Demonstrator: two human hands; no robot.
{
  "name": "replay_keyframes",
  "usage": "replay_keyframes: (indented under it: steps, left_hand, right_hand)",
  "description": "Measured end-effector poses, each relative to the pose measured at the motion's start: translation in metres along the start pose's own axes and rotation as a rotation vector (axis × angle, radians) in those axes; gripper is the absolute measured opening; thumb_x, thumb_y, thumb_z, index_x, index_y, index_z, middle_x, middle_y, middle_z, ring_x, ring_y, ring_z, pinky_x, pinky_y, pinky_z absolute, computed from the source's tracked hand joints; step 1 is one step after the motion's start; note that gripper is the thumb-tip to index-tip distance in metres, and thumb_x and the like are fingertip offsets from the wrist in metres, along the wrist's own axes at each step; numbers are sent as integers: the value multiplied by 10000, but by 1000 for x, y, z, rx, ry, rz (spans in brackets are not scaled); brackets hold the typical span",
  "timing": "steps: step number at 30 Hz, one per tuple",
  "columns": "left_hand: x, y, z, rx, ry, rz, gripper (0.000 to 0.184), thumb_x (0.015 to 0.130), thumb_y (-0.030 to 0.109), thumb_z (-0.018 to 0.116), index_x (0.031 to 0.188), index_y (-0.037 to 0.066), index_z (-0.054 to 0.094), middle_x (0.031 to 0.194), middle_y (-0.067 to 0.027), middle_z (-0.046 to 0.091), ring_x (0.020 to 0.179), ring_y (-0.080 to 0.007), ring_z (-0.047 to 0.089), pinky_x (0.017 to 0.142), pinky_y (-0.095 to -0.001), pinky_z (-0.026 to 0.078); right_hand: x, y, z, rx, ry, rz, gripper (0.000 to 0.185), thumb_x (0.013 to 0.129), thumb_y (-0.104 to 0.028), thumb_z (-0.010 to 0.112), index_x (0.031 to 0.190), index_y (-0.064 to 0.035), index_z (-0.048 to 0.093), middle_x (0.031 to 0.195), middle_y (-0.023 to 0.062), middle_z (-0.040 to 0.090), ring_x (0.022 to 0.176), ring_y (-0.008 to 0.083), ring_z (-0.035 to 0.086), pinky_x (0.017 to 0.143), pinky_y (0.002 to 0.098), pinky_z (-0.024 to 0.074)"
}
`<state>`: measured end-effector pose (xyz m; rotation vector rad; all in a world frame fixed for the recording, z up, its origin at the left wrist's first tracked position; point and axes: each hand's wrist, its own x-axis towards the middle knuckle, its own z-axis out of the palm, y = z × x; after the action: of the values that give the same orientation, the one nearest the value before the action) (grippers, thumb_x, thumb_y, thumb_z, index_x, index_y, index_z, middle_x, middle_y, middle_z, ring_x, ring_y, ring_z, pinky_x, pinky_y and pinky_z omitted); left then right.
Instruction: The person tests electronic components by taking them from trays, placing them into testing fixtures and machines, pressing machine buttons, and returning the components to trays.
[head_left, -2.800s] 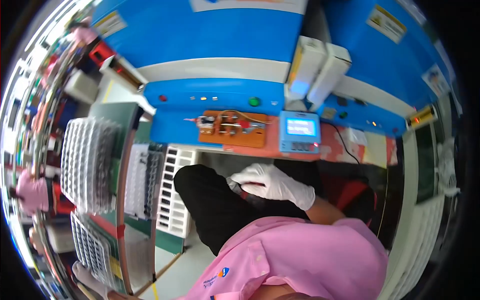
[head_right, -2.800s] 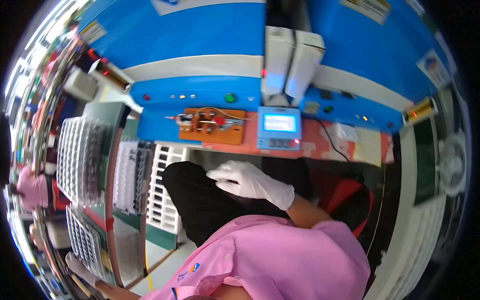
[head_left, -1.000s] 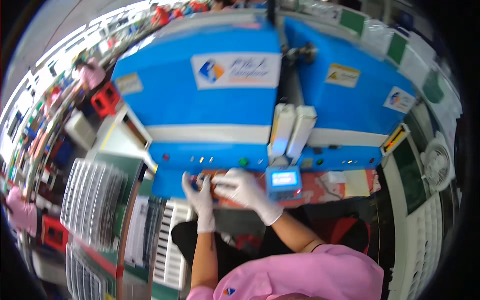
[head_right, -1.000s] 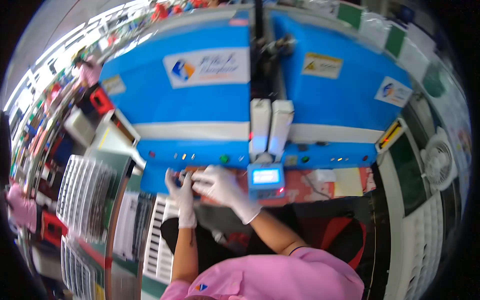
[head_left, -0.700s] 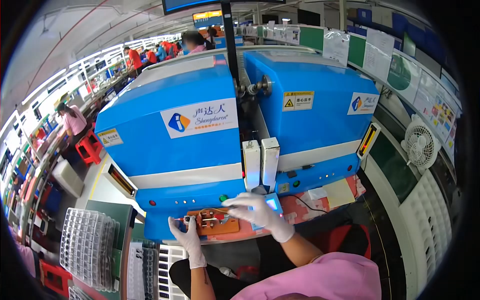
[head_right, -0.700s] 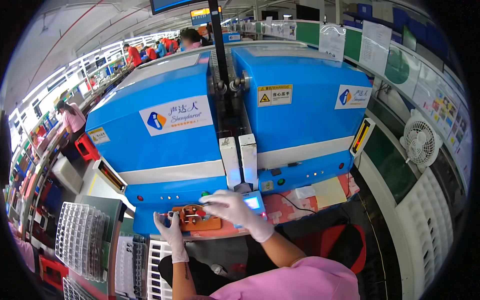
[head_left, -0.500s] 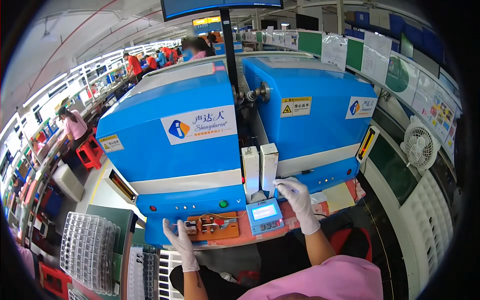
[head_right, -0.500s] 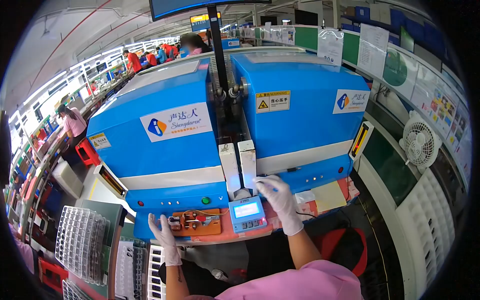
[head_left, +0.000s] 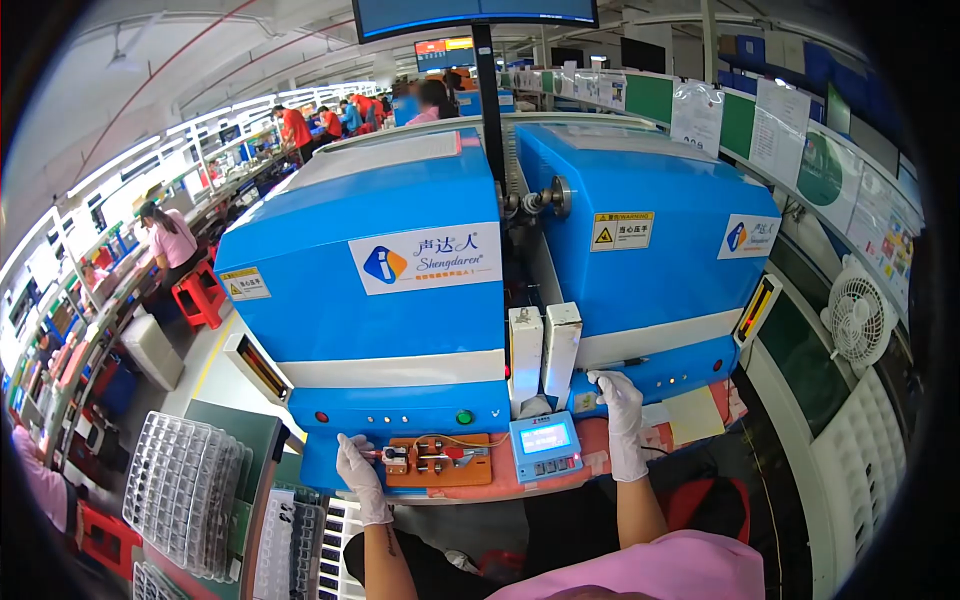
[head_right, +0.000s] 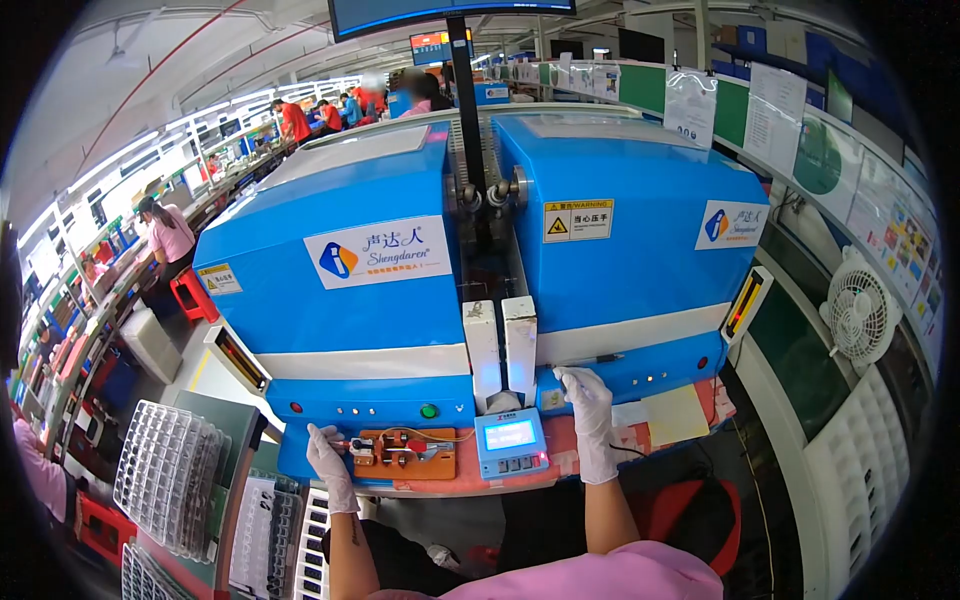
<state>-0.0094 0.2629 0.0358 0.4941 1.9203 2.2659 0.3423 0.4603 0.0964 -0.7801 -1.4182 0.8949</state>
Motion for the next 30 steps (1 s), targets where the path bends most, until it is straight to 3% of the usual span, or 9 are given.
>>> replay_keyframes:
  steps: [10, 13, 17, 30]
  left_hand:
    - [0, -8, 0, 22, -9, 63, 559, 960, 485, 418, 804, -15, 614, 617, -32, 559, 540, -86, 500, 505, -207, 380]
    - [-1, -8, 0, 35, -7, 62, 556, 958, 483, 425, 802, -16, 615, 618, -31, 557, 547, -87, 502, 510, -210, 383]
    - [-3, -6, 1, 40, -4, 71, 548, 955, 478, 437, 798, -16, 615, 619, -28, 555, 555, -86, 504, 516, -213, 385]
    - [-4, -2, 1, 45, 11, 50, 499, 962, 423, 465, 802, -23, 622, 624, -16, 547, 556, -78, 481, 525, -220, 378]
  right_hand:
    - [-2, 5, -1, -12, -20, -26, 174, 882, -156, 621, 924, -2, 692, 887, 44, 645, 632, 72, 512, 561, 204, 407]
    - [-1, 10, -3, -51, -36, -67, 188, 896, -192, 601, 927, -35, 700, 920, 35, 656, 769, 82, 596, 519, 164, 427]
    - [-3, 5, 0, 16, -21, -16, 158, 874, -133, 629, 924, 5, 687, 891, 42, 639, 669, 72, 519, 587, 204, 407]
    - [-3, 5, 1, -4, -25, -74, 168, 878, -140, 631, 921, 15, 681, 896, 46, 640, 689, 82, 530, 595, 212, 417]
